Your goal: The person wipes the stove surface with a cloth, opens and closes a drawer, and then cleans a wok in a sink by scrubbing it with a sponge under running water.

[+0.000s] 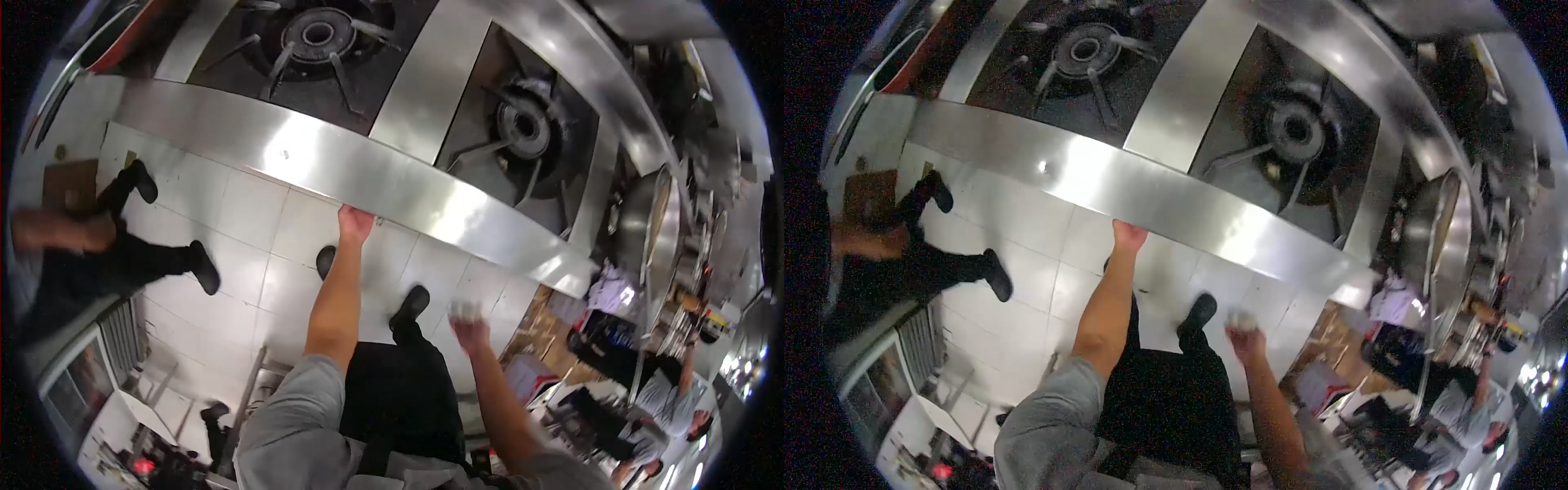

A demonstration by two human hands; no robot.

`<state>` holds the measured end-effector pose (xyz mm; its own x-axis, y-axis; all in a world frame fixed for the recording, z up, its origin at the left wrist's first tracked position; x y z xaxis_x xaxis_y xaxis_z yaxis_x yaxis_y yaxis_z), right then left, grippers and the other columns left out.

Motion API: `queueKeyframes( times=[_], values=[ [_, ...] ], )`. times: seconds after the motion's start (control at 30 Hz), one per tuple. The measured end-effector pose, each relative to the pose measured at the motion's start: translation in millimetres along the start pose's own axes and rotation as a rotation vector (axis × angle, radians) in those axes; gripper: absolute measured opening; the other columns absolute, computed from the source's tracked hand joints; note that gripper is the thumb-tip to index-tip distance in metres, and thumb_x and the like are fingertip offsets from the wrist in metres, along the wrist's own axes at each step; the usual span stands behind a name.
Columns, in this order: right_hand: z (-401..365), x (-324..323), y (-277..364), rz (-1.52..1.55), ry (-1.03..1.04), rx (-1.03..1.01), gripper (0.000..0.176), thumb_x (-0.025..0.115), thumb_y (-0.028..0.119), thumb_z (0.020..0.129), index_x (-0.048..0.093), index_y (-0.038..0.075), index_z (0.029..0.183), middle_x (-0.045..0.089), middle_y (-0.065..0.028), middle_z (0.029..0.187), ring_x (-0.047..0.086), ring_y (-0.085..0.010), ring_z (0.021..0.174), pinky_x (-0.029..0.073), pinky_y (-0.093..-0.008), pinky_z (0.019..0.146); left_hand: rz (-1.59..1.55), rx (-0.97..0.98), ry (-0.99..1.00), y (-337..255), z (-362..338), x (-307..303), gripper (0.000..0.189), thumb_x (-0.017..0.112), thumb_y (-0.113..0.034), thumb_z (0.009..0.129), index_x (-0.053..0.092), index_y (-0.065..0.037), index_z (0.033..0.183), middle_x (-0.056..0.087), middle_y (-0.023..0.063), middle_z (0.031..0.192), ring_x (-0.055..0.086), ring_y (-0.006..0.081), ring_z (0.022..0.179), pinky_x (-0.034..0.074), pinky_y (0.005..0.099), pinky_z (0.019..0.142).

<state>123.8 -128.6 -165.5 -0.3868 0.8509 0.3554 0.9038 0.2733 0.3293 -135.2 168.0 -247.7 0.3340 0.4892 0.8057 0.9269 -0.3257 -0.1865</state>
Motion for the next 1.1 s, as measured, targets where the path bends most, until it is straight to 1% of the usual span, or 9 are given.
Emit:
queueKeyframes(
  times=[0.07,0.1,0.2,0.3,0.47,0.57,0.63,0.77,1.1],
  values=[
    [90,63,-20,0.158,0.284,-0.101,0.030,0.041,0.023,0.083,0.050,0.006,0.106,0.055,-0.0120,0.107,0.052,-0.0283,0.099,0.040,-0.0475,0.091,-0.028,-0.036,-0.060,1,5,-5,0.031,0.045,-0.029,0.084,0.054,-0.009,0.105,0.057,0.0047,0.105,0.049,0.0213,0.104,0.036,0.0397,0.091],
    [112,98,-24,0.372,0.104,-0.107,0.031,0.041,0.022,0.082,0.051,0.006,0.107,0.054,-0.0118,0.109,0.050,-0.0269,0.102,0.040,-0.0474,0.091,-0.081,-0.052,-0.119,1,6,-11,0.032,0.046,-0.030,0.084,0.054,-0.009,0.106,0.057,0.0047,0.106,0.049,0.0209,0.104,0.036,0.0395,0.091],
    [157,168,-8,0.522,0.180,-0.398,0.040,0.030,0.030,0.089,0.044,0.005,0.117,0.050,-0.0110,0.116,0.050,-0.0295,0.103,0.046,-0.0459,0.083,-0.006,-0.105,-0.100,-5,6,-5,0.034,0.046,-0.032,0.084,0.053,-0.008,0.107,0.055,0.0045,0.110,0.048,0.0221,0.105,0.036,0.0400,0.092],
    [173,149,-19,0.828,0.163,-0.365,0.041,0.029,0.030,0.088,0.045,0.006,0.117,0.050,-0.0108,0.115,0.050,-0.0288,0.102,0.048,-0.0455,0.080,0.073,-0.068,0.024,-3,2,-1,0.038,0.050,-0.038,0.082,0.051,-0.010,0.109,0.053,0.0047,0.113,0.047,0.0228,0.106,0.036,0.0411,0.091],
    [113,114,-81,0.829,-0.145,-0.306,0.037,0.034,0.027,0.085,0.051,0.009,0.112,0.056,-0.0089,0.105,0.055,-0.0260,0.094,0.049,-0.0422,0.077,0.035,-0.098,-0.090,-18,-60,-72,0.047,0.056,-0.047,0.078,0.050,-0.014,0.110,0.049,0.0042,0.116,0.044,0.0234,0.108,0.034,0.0451,0.090],
    [70,90,-117,0.682,-0.160,-0.369,0.039,0.034,0.029,0.085,0.050,0.009,0.115,0.054,-0.0095,0.110,0.053,-0.0259,0.098,0.048,-0.0429,0.079,0.081,-0.106,-0.105,-27,-123,-94,0.051,0.057,-0.052,0.075,0.048,-0.014,0.107,0.049,0.0028,0.110,0.044,0.0232,0.105,0.033,0.0465,0.089],
    [71,69,-142,0.753,0.058,-0.312,0.040,0.034,0.031,0.086,0.049,0.010,0.116,0.052,-0.0092,0.114,0.051,-0.0262,0.102,0.046,-0.0451,0.082,0.074,-0.125,-0.156,-32,-152,-108,0.051,0.057,-0.053,0.075,0.048,-0.014,0.107,0.050,0.0026,0.109,0.044,0.0232,0.105,0.033,0.0460,0.089],
    [71,39,-164,0.772,-0.225,-0.315,0.040,0.034,0.036,0.086,0.051,0.013,0.114,0.055,-0.0073,0.110,0.054,-0.0280,0.098,0.047,-0.0460,0.079,0.078,-0.162,-0.206,-36,-161,-139,0.055,0.056,-0.054,0.075,0.046,-0.014,0.112,0.048,0.0042,0.114,0.042,0.0242,0.110,0.033,0.0459,0.091],
    [71,5,-216,0.769,-0.267,-0.172,0.042,0.033,0.037,0.086,0.049,0.010,0.115,0.054,-0.0086,0.110,0.054,-0.0262,0.097,0.048,-0.0433,0.079,0.117,-0.143,-0.377,-48,-190,-172,0.062,0.048,-0.057,0.078,0.042,-0.010,0.118,0.044,0.0073,0.120,0.041,0.0261,0.112,0.030,0.0509,0.096]
  ],
)
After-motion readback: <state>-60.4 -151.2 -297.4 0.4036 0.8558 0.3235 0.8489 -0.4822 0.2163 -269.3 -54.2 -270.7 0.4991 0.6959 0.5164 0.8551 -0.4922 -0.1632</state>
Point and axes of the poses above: each hand's wrist, its own z-axis towards the middle knuckle, its own x-axis out of the palm, y = z × x, the point moved 7 cm from there along z, towards the middle knuckle
